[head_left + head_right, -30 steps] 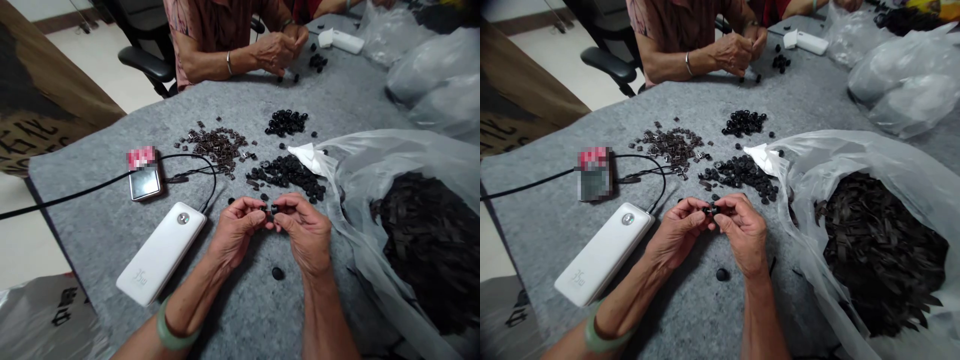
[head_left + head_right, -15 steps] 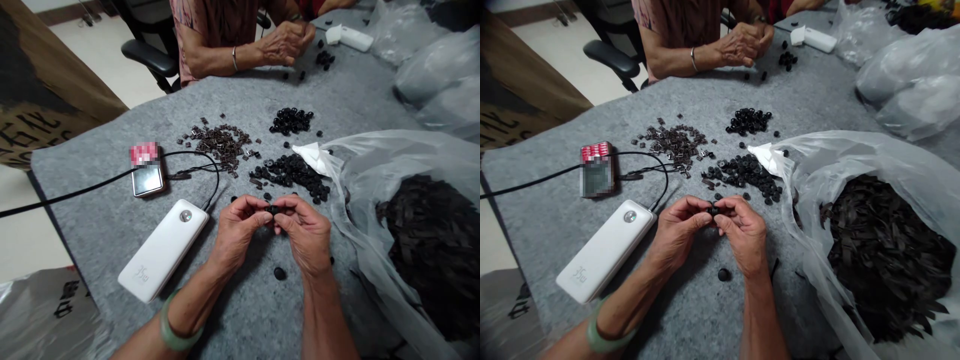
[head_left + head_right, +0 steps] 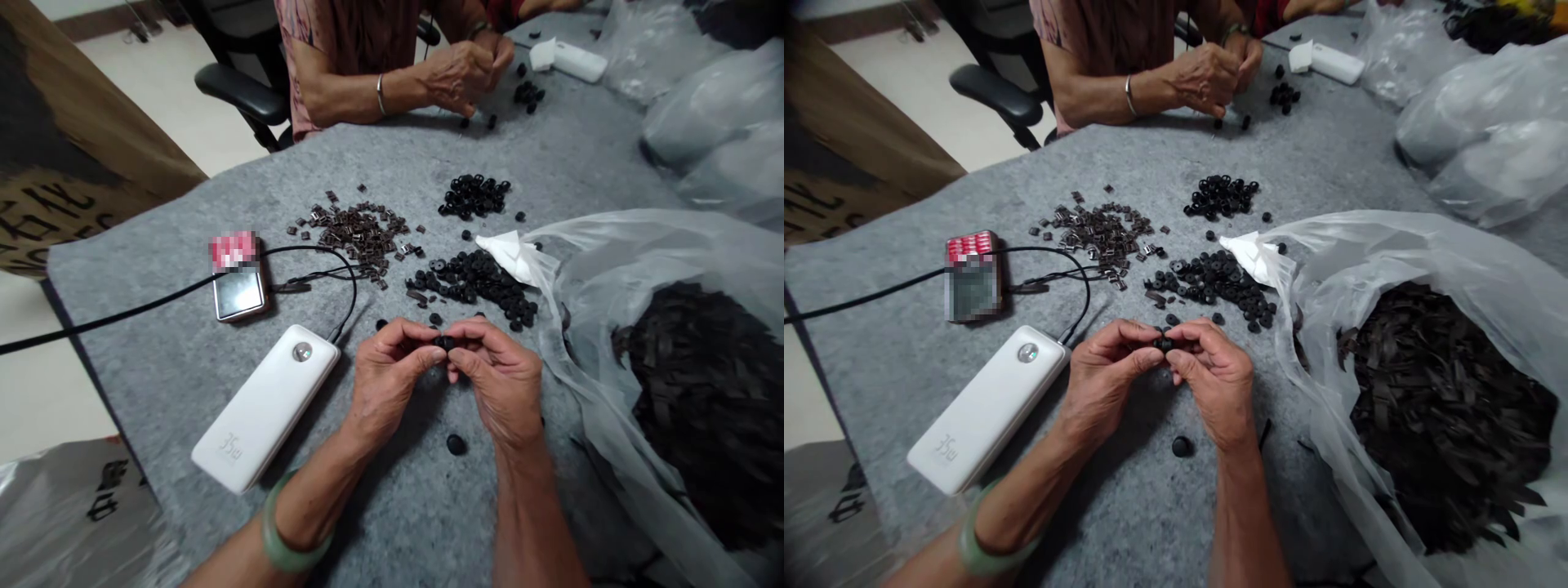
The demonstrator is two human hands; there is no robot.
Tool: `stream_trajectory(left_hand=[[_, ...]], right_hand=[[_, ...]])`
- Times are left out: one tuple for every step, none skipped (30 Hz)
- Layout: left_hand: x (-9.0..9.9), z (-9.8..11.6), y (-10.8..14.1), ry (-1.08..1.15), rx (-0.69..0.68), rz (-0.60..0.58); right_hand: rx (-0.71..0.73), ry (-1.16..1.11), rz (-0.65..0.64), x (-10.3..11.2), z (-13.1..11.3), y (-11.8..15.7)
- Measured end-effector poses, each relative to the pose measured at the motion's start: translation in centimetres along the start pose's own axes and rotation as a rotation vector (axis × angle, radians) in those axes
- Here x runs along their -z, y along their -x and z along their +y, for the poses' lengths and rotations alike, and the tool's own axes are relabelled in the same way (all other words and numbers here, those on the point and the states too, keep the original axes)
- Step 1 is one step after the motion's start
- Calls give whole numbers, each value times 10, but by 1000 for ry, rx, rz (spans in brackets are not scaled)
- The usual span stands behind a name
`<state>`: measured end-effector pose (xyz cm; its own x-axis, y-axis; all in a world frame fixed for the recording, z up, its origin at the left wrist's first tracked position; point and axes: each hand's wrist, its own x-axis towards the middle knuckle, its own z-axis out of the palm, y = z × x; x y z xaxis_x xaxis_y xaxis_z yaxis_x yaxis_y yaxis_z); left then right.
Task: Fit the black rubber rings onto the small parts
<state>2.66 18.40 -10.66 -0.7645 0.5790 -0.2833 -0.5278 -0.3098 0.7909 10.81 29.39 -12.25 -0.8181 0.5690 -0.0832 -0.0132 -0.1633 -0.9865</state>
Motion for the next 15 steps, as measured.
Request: stream_trajectory(left_hand=[[0,1,0,-5,0,-6],[0,1,0,-14,-1,-10],[0,1,1,-27,-7,-10],[0,2,1,-45,-16,-6],[0,2,1,-65,-27,0],[1,2,1,-87,-38,6],[1,1,1,-108,-48,10],[2,1,2,-123,-57,14],[2,1,2,-132,-60,15],[3,1,2,-136,-58,15],[3,1,2,-135,-53,13],[3,1,2,-134,-48,10],[3,1,2,-134,-45,8],[3,1,2,-139,-47,7],[4,1,2,-152,-53,8]], right_hand=[[-6,-6,2,0,0,0],[-12,-11,5,0,0,0],[-16,-15,7,0,0,0],[-19,-19,6,1,0,0],[-23,-22,4,1,0,0],[-26,-27,0,1,0,0],[-30,-33,-5,0,0,0],[-34,-39,-10,0,0,0],[-39,-43,-10,0,0,1],[-41,-43,-6,0,-1,1],[-38,-38,-1,-1,-1,1],[-34,-27,2,-1,-2,1],[-28,-14,5,-1,-2,1],[-25,0,6,0,-3,2],[-25,9,6,0,-3,2]])
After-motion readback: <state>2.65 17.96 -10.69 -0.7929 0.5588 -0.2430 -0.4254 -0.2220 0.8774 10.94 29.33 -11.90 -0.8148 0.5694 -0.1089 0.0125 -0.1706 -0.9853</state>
